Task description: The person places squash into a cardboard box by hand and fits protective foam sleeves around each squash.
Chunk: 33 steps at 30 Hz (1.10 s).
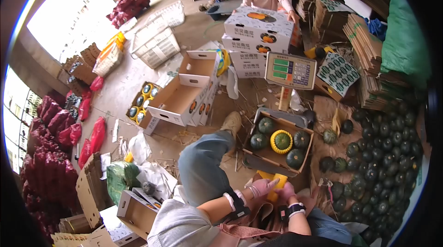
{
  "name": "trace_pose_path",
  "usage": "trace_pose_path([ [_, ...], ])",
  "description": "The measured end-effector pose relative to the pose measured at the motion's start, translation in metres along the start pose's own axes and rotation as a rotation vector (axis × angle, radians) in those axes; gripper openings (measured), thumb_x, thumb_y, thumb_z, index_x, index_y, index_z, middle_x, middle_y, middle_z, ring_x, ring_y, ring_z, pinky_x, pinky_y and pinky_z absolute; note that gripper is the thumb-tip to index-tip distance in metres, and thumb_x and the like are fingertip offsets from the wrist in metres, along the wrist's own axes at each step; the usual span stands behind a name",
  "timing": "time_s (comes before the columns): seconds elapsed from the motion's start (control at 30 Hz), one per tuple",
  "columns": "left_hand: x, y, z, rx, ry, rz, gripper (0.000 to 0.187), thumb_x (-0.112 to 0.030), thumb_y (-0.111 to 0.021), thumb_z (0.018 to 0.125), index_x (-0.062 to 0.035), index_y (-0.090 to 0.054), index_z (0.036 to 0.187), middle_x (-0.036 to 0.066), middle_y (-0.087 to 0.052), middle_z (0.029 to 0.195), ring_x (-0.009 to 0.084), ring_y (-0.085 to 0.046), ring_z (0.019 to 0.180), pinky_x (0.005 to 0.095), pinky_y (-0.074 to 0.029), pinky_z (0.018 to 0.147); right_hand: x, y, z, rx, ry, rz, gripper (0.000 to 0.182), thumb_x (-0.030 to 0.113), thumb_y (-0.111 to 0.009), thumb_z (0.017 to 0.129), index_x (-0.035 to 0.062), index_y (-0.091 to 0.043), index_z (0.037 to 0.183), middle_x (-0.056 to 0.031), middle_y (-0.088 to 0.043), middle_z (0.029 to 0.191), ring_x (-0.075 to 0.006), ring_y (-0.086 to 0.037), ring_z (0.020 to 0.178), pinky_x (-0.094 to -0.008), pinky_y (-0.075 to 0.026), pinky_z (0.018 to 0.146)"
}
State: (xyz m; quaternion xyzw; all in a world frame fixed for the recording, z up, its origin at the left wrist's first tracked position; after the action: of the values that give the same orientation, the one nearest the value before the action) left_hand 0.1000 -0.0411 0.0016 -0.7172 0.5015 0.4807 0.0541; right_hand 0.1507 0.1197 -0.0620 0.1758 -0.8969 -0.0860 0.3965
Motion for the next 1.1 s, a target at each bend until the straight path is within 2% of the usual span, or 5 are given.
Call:
trace_pose_path([
  [0.1, -0.009, -0.001, -0.006, 0.012, 0.147, 0.011, 0.073, -0.066, -0.023, 0.089, -0.0072, -0.061, 0.109, 0.011, -0.067, 0.089, 0.0276, -0.062, 0.09, 0.0494, -0.034, 0.092, 0.038, -0.015, -0.03, -0.296, 0.541, -0.311, 0.037, 0.02, -0.069, 0.071, 0.0057, -0.056, 0.103, -0.0164, -0.06, 0.098, -0.037, -0.061, 0.085, -0.0395, -0.051, 0.072],
  [0.4, -0.014, -0.008, -0.006, -0.032, -0.192, -0.94, 0.033, -0.03, -0.051, 0.094, -0.0014, -0.058, 0.108, 0.0, -0.058, 0.095, 0.0073, -0.051, 0.085, 0.0228, -0.043, 0.076, 0.08, 0.001, -0.079, -0.442, 0.365, -0.732, 0.038, 0.02, -0.068, 0.076, 0.0084, -0.047, 0.106, -0.011, -0.052, 0.097, -0.03, -0.06, 0.077, -0.0398, -0.05, 0.066],
  [0.5, -0.02, 0.008, -0.016, 0.006, -0.21, -1.129, 0.029, -0.028, -0.052, 0.093, -0.0023, -0.058, 0.106, 0.0, -0.058, 0.094, 0.0085, -0.053, 0.084, 0.0243, -0.045, 0.076, 0.087, -0.003, -0.076, -0.164, 0.622, 0.006, 0.053, 0.025, -0.07, 0.079, 0.0061, -0.042, 0.12, -0.0097, -0.054, 0.106, -0.0198, -0.059, 0.078, -0.0333, -0.049, 0.073],
  [0.97, -0.048, 0.033, -0.036, -0.556, -0.38, -0.165, 0.017, -0.007, -0.064, 0.07, -0.0024, -0.058, 0.085, 0.014, -0.057, 0.076, 0.028, -0.056, 0.072, 0.0331, -0.047, 0.067, 0.103, -0.006, -0.076, -0.76, 0.422, 0.144, 0.031, -0.003, -0.064, 0.07, 0.0029, -0.05, 0.097, -0.011, -0.06, 0.086, -0.0213, -0.06, 0.08, -0.0323, -0.049, 0.074],
  [1.1, -0.012, 0.015, -0.015, -0.077, -0.146, -1.13, 0.015, -0.004, -0.059, 0.08, -0.0012, -0.06, 0.094, 0.007, -0.062, 0.087, 0.0192, -0.06, 0.081, 0.0299, -0.049, 0.076, 0.065, -0.001, -0.055, -0.646, 0.389, -0.036, 0.029, -0.011, -0.049, 0.07, -0.0007, -0.055, 0.097, -0.0112, -0.061, 0.094, -0.02, -0.058, 0.086, -0.0292, -0.047, 0.078],
])
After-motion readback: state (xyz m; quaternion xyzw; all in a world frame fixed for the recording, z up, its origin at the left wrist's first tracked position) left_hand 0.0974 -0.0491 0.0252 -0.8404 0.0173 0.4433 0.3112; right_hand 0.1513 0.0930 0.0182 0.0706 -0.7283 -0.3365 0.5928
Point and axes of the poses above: each hand's wrist, its own z-axis towards the middle knuckle, its own y-axis out of the back of the hand, x = y × z, the point moved 3 cm from there along z, towards the middle knuckle
